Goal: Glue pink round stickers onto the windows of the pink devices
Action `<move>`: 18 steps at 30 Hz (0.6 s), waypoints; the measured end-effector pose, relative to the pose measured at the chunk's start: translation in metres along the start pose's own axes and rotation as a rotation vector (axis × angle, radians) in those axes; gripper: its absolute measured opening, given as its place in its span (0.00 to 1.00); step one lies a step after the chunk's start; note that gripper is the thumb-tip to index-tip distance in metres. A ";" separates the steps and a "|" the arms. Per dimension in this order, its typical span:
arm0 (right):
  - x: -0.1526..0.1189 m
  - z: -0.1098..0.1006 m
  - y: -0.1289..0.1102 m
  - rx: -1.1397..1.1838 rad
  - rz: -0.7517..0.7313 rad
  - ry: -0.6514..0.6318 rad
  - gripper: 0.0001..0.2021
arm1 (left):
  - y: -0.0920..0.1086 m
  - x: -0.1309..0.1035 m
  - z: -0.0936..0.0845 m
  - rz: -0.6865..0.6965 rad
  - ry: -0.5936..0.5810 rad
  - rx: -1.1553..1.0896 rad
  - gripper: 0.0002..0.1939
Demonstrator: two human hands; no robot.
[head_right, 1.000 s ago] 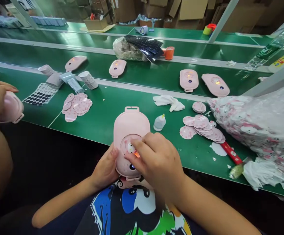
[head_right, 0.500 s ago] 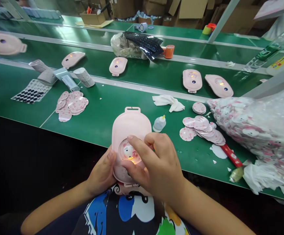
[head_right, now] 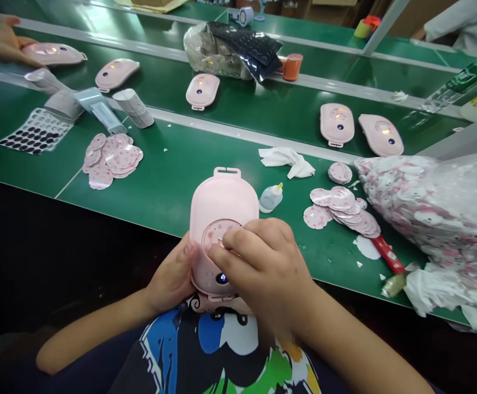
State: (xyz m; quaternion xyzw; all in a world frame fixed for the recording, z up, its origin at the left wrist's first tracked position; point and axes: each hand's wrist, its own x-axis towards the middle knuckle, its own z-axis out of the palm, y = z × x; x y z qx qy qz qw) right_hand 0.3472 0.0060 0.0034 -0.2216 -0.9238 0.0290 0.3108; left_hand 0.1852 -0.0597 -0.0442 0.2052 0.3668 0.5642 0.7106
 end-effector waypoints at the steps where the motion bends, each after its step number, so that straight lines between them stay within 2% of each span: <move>1: 0.001 -0.003 0.002 -0.028 -0.029 -0.048 0.08 | 0.000 0.001 0.000 0.004 0.009 0.005 0.29; 6: 0.009 -0.020 0.009 -0.143 -0.117 -0.314 0.09 | -0.003 0.005 -0.003 0.010 0.021 0.014 0.27; 8: 0.012 -0.025 0.011 -0.150 -0.114 -0.373 0.09 | -0.003 0.005 -0.003 0.015 0.007 0.015 0.26; 14: 0.015 -0.027 0.014 -0.138 -0.148 -0.409 0.10 | -0.003 0.004 -0.003 -0.004 -0.009 0.036 0.29; 16: 0.015 -0.026 0.014 -0.164 -0.138 -0.364 0.09 | -0.002 0.004 -0.003 -0.005 0.011 0.036 0.30; 18: 0.014 -0.024 0.013 -0.183 -0.065 -0.302 0.07 | -0.002 0.004 -0.003 -0.020 0.044 0.040 0.31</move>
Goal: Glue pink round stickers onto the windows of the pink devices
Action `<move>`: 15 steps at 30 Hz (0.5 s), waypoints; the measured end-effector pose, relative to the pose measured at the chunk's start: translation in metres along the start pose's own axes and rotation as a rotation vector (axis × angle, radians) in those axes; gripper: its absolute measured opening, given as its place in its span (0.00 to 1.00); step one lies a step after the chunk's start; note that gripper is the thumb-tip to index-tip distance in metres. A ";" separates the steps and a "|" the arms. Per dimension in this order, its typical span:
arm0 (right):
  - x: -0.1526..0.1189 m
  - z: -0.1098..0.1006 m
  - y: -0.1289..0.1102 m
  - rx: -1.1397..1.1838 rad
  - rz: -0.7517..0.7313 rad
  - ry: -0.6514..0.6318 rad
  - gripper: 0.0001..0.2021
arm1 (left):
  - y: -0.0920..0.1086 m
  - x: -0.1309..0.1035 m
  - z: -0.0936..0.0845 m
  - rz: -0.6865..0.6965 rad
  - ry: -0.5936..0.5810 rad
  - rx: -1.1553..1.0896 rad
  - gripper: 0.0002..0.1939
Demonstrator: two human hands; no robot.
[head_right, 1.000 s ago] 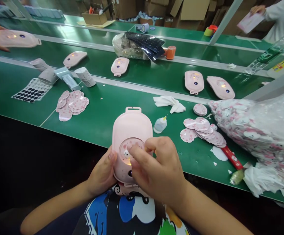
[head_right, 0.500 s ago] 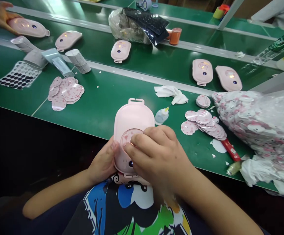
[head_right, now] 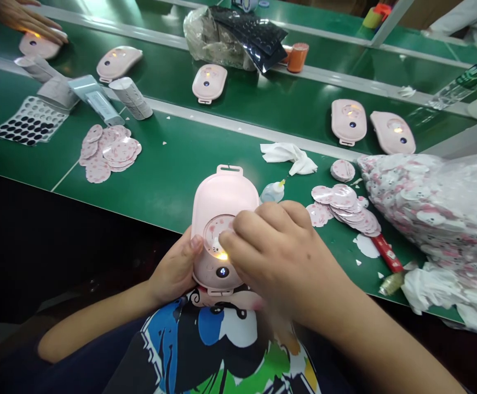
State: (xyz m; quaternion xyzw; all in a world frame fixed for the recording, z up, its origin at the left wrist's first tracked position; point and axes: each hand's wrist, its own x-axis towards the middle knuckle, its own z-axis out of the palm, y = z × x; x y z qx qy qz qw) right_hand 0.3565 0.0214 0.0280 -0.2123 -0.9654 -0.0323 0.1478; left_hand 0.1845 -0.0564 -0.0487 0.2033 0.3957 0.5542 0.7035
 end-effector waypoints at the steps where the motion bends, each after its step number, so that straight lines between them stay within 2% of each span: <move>1: 0.000 0.002 -0.002 0.011 0.057 0.019 0.07 | 0.000 0.000 0.000 -0.009 0.015 0.005 0.31; 4: -0.001 0.008 -0.009 0.090 0.224 0.016 0.06 | -0.001 0.001 -0.001 -0.011 0.028 0.013 0.31; 10: -0.003 0.018 -0.021 0.278 0.427 -0.072 0.03 | -0.006 0.003 -0.002 0.006 0.021 0.037 0.32; 15: -0.003 0.022 -0.024 0.384 0.502 -0.045 0.05 | -0.006 0.005 -0.002 0.005 0.054 0.043 0.33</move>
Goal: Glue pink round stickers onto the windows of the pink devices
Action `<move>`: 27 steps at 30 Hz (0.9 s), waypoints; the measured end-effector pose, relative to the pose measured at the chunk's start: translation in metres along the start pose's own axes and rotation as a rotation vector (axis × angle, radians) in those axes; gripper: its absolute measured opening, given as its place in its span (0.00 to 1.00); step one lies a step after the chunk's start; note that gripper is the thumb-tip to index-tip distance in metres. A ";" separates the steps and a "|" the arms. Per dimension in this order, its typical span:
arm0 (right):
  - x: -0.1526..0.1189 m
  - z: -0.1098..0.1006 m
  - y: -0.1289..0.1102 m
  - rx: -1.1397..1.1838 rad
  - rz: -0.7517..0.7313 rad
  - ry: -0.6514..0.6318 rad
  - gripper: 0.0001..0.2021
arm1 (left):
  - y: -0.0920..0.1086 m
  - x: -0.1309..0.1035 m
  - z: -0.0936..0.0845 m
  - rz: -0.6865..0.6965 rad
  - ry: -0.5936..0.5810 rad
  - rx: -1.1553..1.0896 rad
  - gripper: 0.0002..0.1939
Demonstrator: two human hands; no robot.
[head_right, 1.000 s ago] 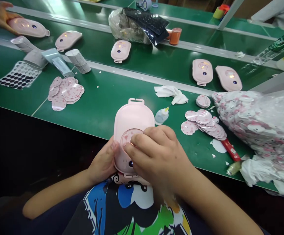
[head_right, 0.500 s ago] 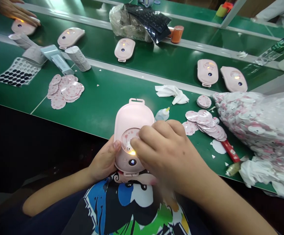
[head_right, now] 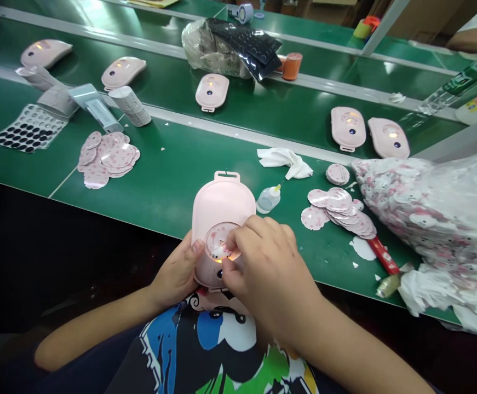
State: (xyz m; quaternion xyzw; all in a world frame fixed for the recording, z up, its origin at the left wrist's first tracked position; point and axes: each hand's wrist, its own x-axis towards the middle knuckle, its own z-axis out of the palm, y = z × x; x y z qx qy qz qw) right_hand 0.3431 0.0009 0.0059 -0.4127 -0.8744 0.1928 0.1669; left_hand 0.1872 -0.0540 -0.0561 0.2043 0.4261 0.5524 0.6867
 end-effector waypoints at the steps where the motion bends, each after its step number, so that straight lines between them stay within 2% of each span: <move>1: 0.000 0.001 0.000 0.015 -0.002 0.004 0.05 | 0.000 0.000 0.000 0.004 0.000 -0.010 0.33; 7: -0.002 0.000 -0.003 0.075 -0.040 -0.025 0.04 | 0.000 0.000 -0.002 0.066 0.003 -0.070 0.29; 10: -0.001 -0.001 -0.002 0.094 -0.045 0.021 0.03 | 0.000 0.000 -0.002 0.062 0.008 -0.067 0.29; 21: -0.001 0.003 -0.002 -0.026 -0.183 0.085 0.05 | -0.001 0.000 -0.002 0.056 0.000 -0.074 0.28; 24: 0.002 0.000 -0.003 0.059 -0.173 0.148 0.05 | -0.001 0.000 -0.002 0.058 0.005 -0.067 0.27; 27: 0.005 -0.006 -0.001 0.253 -0.095 0.138 0.06 | 0.000 -0.001 -0.002 0.038 0.024 -0.062 0.28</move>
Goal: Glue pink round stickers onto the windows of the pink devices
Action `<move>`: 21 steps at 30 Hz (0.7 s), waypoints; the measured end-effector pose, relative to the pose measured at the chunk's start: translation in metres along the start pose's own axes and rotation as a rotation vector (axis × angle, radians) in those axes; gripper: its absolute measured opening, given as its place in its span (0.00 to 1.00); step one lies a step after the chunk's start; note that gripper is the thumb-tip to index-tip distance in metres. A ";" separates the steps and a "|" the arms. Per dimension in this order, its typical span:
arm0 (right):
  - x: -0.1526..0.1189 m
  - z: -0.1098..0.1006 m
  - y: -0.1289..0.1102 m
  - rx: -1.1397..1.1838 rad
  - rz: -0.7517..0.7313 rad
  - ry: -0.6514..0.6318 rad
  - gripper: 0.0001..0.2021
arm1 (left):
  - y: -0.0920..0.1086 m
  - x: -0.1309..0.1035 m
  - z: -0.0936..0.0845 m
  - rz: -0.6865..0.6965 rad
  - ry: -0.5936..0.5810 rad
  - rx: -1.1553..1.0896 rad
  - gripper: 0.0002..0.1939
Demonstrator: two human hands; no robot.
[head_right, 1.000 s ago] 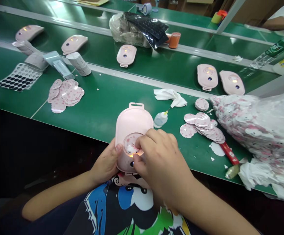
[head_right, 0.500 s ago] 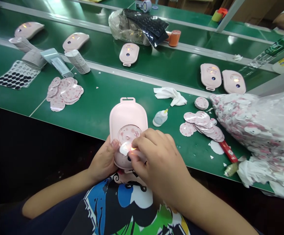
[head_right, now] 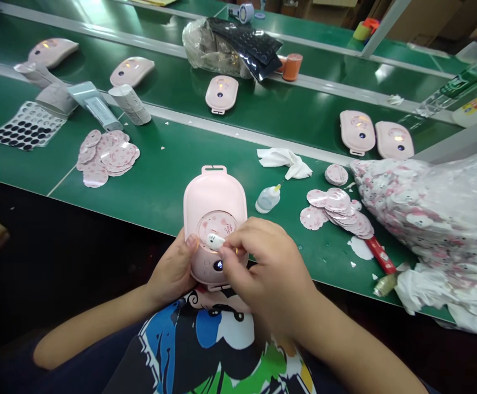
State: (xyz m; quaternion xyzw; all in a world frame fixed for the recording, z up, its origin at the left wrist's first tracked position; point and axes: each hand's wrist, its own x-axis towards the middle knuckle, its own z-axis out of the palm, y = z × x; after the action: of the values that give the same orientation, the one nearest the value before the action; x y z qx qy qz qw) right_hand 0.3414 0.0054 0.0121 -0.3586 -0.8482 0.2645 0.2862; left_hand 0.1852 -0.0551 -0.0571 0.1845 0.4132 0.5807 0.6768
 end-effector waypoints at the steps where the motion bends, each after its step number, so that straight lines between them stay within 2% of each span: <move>1: 0.001 -0.002 0.000 0.049 0.036 -0.008 0.07 | 0.001 0.000 0.000 -0.005 0.007 0.002 0.29; 10: 0.001 -0.005 0.001 0.149 0.174 0.002 0.08 | 0.007 0.000 0.005 -0.043 0.059 0.035 0.35; 21: 0.006 -0.004 0.002 0.081 0.135 -0.042 0.08 | 0.004 0.002 0.003 -0.023 0.036 0.017 0.29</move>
State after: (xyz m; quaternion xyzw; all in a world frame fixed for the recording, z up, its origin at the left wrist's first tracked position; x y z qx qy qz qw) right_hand 0.3417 0.0120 0.0155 -0.3975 -0.8165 0.3248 0.2643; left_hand 0.1849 -0.0511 -0.0529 0.1750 0.4321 0.5724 0.6746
